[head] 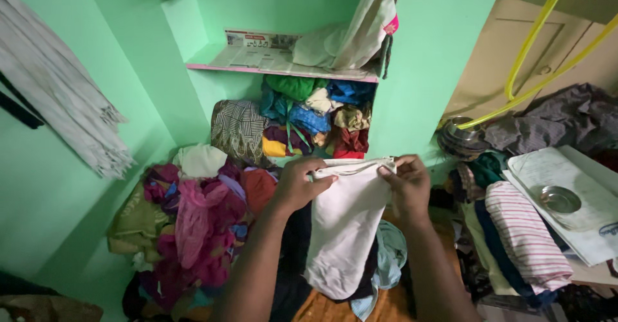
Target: The person folds a white cloth and places it on a nearby table. Then the person picks up a black garment, turns it inside out, and folds it on the bed.
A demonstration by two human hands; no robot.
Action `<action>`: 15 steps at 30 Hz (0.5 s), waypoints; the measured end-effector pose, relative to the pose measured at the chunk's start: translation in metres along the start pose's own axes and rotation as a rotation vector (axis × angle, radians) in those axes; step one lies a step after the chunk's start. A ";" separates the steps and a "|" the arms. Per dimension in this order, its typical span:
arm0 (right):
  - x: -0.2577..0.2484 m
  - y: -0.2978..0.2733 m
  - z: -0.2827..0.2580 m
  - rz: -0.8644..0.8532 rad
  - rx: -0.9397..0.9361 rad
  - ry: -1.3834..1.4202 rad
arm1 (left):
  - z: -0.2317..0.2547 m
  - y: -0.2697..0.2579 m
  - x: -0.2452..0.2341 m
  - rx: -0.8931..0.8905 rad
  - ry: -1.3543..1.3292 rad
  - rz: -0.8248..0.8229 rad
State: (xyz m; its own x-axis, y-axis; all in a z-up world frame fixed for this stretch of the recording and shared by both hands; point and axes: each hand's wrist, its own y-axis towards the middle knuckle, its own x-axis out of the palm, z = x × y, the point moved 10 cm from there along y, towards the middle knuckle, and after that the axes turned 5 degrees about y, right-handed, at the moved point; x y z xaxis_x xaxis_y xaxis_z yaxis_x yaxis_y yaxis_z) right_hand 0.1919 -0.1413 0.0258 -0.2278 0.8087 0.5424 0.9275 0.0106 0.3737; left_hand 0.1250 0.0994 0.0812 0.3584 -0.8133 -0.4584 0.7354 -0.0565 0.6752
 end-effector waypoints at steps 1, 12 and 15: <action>-0.001 0.000 -0.004 0.005 -0.010 0.036 | -0.010 -0.003 0.006 -0.099 -0.069 -0.033; 0.008 -0.007 0.005 0.198 -0.195 -0.948 | -0.079 -0.040 0.087 -0.677 -0.875 0.300; 0.002 -0.031 0.060 0.004 0.128 -0.698 | -0.082 -0.059 0.101 -0.757 -0.934 0.462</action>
State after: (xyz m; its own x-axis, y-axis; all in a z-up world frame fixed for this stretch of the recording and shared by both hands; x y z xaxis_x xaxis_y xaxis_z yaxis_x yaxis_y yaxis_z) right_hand 0.1800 -0.1049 -0.0296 -0.0213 0.9965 -0.0811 0.9652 0.0417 0.2582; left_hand 0.1652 0.0678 -0.0525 0.3555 -0.7813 0.5129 0.9031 0.4285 0.0268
